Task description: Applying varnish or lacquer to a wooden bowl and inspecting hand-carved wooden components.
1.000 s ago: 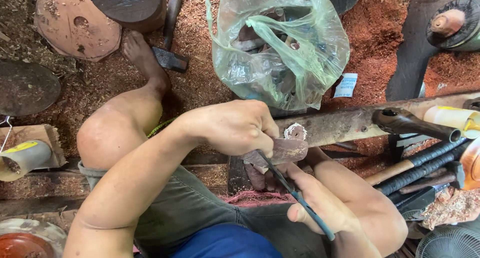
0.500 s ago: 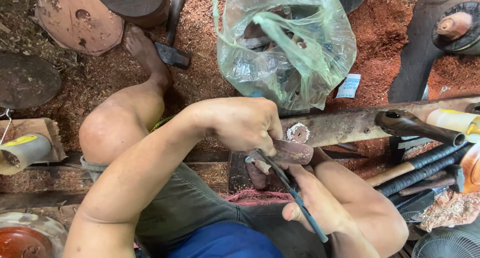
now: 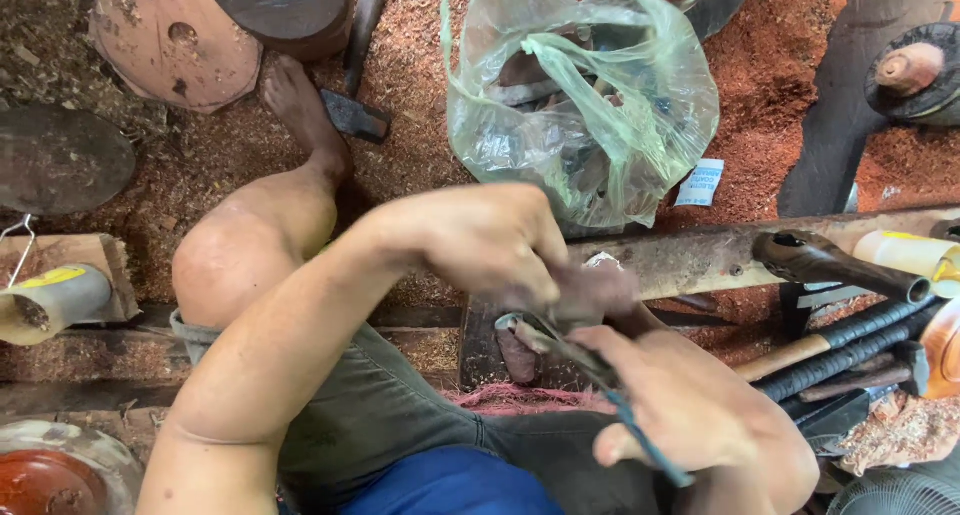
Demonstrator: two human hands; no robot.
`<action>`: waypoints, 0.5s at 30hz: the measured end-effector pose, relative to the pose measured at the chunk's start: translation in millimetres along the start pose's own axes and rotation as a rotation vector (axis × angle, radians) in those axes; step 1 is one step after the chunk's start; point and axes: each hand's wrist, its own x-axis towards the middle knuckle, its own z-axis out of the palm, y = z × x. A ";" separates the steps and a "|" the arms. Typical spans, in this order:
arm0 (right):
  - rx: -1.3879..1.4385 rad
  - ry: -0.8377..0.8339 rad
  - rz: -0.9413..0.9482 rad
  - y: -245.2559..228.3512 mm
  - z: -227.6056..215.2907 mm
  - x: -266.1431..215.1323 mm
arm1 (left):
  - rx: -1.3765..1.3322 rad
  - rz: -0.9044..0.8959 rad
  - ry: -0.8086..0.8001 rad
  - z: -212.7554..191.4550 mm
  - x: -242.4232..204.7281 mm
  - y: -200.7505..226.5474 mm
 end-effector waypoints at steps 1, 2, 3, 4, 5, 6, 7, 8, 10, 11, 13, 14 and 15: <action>0.077 -0.055 -0.074 -0.3 -10.8 -1.6 | -0.060 -0.031 0.093 -3.6 -2.5 -4.1; 0.152 -0.110 -0.148 -0.8 -22.1 -3.9 | -0.120 -0.062 0.186 -7.2 -4.6 -7.8; 0.150 -0.099 -0.155 -11.1 -19.0 -8.8 | -0.110 -0.056 0.181 -8.0 -7.7 -5.0; 0.245 0.070 -0.165 -21.2 -15.8 -13.9 | -0.101 -0.064 0.243 -8.6 -10.6 -2.2; 0.342 0.239 -0.172 -30.6 -12.2 -20.2 | -0.096 -0.073 0.303 -7.9 -13.0 -0.2; 0.341 0.250 -0.176 -19.6 -12.7 -9.4 | -0.089 -0.068 0.296 -1.6 -10.0 -1.1; 0.500 0.419 -0.218 -7.9 -11.7 -0.5 | -0.179 -0.099 0.360 5.8 -6.7 -2.3; 0.658 0.589 -0.262 4.0 -11.7 8.2 | -0.269 -0.132 0.424 13.2 -2.6 -3.3; 0.695 0.617 -0.358 0.0 1.1 26.1 | -0.096 0.075 0.520 35.3 10.4 -10.0; 0.726 0.621 -0.445 -1.6 7.5 34.8 | 0.061 0.279 0.629 47.7 16.0 -14.3; 0.651 0.661 -0.417 -7.0 14.3 37.4 | -0.249 0.187 0.543 61.2 22.1 3.3; 0.576 0.678 -0.385 -9.7 18.7 39.2 | -0.553 0.074 0.466 68.4 23.5 11.6; 0.580 0.686 -0.382 -6.8 18.6 36.6 | -0.553 0.071 0.457 70.9 25.3 12.7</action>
